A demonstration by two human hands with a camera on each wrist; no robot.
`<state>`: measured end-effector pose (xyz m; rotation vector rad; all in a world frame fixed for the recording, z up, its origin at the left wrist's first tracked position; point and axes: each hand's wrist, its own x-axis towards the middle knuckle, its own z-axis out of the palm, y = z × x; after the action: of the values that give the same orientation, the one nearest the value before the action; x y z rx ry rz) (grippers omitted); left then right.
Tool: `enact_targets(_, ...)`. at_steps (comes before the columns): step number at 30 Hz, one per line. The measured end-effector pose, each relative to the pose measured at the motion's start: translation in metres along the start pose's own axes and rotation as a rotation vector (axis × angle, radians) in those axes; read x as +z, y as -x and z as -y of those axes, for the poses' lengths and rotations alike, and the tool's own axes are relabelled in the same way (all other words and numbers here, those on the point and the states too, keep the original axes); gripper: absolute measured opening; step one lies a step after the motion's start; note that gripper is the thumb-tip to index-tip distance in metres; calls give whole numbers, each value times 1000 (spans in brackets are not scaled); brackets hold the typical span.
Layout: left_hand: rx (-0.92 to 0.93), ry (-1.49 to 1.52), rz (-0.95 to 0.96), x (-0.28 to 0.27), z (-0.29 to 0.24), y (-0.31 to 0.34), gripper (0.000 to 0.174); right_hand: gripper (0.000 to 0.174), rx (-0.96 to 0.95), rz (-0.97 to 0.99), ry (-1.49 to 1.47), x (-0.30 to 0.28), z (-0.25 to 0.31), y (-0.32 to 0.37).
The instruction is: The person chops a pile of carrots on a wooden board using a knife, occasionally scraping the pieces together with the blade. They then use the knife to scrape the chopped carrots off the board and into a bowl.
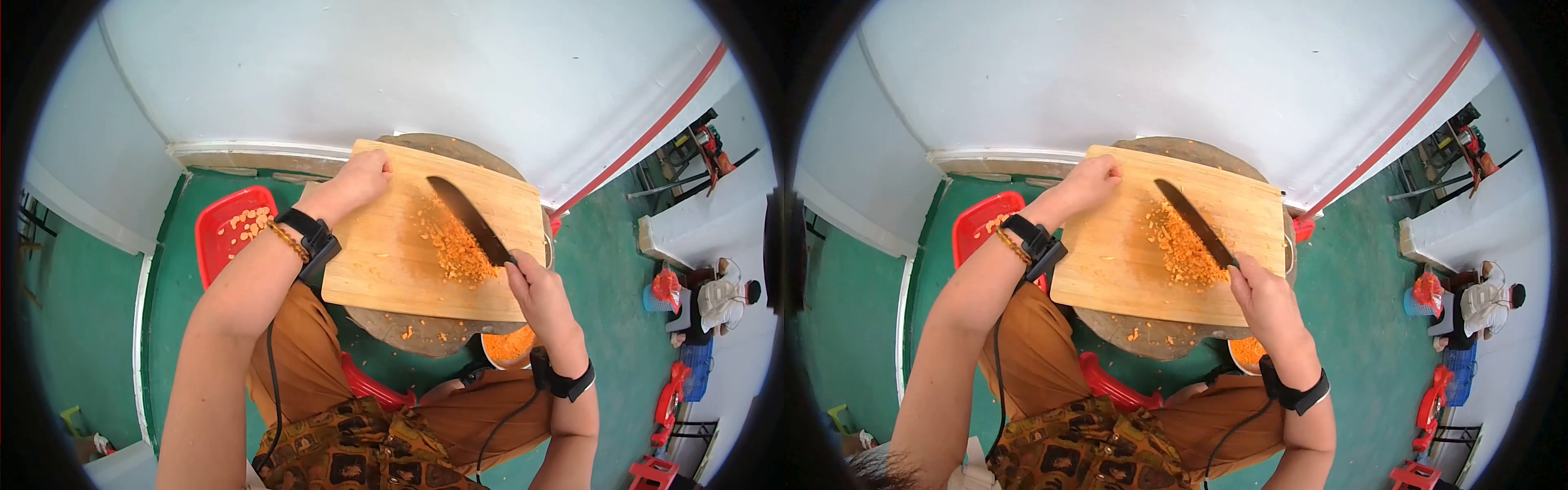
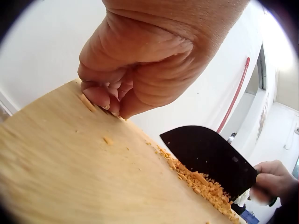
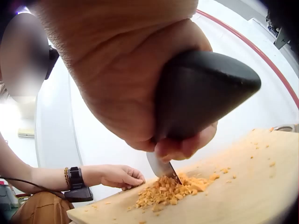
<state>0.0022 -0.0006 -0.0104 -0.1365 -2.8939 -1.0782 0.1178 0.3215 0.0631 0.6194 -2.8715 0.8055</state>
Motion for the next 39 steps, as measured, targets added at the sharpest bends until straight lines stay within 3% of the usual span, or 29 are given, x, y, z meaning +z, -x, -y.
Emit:
enact_targets(3, 6, 0, -13, 2, 3, 1, 12, 17, 49, -73, -80, -1, 8, 1)
enact_targets(9, 33, 3, -12, 1, 3, -1, 13, 16, 74, 49, 6, 5, 1, 0)
enact_targets(12, 12, 0, -4, 0, 3, 1, 13, 16, 62, -94, -84, 4, 8, -1)
enact_targets(18, 15, -3, 5, 1, 2, -2, 13, 16, 57, 73, 44, 8, -4, -5)
enact_targets(21, 14, 5, -4, 2, 4, -1, 13, 17, 35, -26, -11, 7, 3, -6)
enact_targets(27, 3, 3, 11, 1, 0, -2, 10, 16, -21, 9, 101, 13, -6, -11)
enact_targets(30, 20, -8, -6, 3, 4, -2, 12, 15, -40, -141, 18, 13, 1, -13)
enact_targets(36, 37, -19, -4, 2, 4, -3, 14, 14, 40, 4, 229, 19, -8, -15)
enact_targets(39, 11, -12, 0, 0, 2, 0, 14, 16, 44, -132, 135, 15, -2, -15)
